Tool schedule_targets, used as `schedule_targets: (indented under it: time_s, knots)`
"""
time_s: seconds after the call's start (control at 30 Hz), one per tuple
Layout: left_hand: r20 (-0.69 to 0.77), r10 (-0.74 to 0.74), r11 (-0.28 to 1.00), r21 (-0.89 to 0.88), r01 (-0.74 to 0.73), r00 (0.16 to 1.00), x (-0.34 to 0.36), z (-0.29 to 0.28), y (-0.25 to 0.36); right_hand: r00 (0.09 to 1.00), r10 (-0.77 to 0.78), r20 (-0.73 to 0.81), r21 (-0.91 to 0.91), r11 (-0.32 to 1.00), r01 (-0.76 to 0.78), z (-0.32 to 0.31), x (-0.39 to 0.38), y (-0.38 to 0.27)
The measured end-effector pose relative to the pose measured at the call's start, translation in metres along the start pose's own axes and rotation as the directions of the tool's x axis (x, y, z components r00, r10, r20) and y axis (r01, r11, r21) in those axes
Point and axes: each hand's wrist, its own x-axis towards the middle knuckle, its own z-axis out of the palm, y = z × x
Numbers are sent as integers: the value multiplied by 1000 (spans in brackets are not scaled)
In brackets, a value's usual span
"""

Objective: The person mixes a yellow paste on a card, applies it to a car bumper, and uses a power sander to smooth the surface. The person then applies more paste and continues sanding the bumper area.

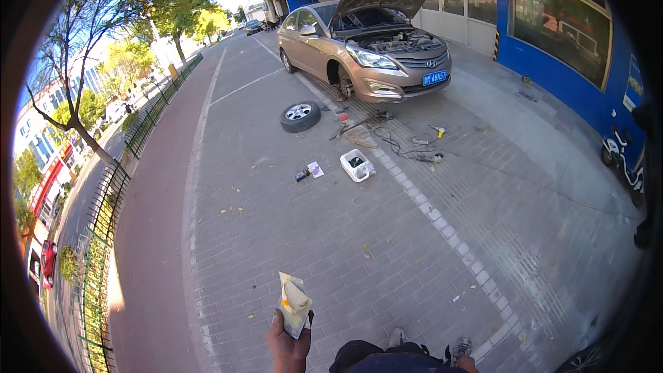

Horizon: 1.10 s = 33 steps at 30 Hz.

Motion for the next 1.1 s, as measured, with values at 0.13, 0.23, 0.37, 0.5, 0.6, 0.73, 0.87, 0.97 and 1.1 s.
schedule_targets:
  time_s: [0.13,0.23,0.37,0.5,0.6,0.73,0.87,0.97,1.1]
  knots:
    - [-25,2,997,76,0,1000,90,61,-22,903,410,125,690,618,-377,-127,120,-184]
    - [59,-123,991,56,120,991,190,91,-75,918,373,134,736,583,-344,-232,175,-307]
    - [89,-294,955,64,289,952,325,112,-143,971,232,56,783,593,-187,-307,261,-423]
    - [46,-453,887,121,445,890,454,177,-195,976,213,40,719,672,-176,-367,334,-548]
    - [88,-563,819,194,541,822,540,236,-217,995,103,19,713,696,-85,-401,414,-622]
    - [134,-629,767,266,583,766,638,297,-242,998,-17,-55,618,785,47,-420,517,-678]
    - [146,-533,827,297,477,834,756,328,-273,993,-65,-100,556,824,110,-433,651,-718]
    - [59,-410,890,242,386,910,831,351,-286,991,39,129,600,792,-110,-470,739,-758]
    - [37,-200,943,278,182,979,931,390,-292,994,76,72,474,875,-101,-488,879,-774]
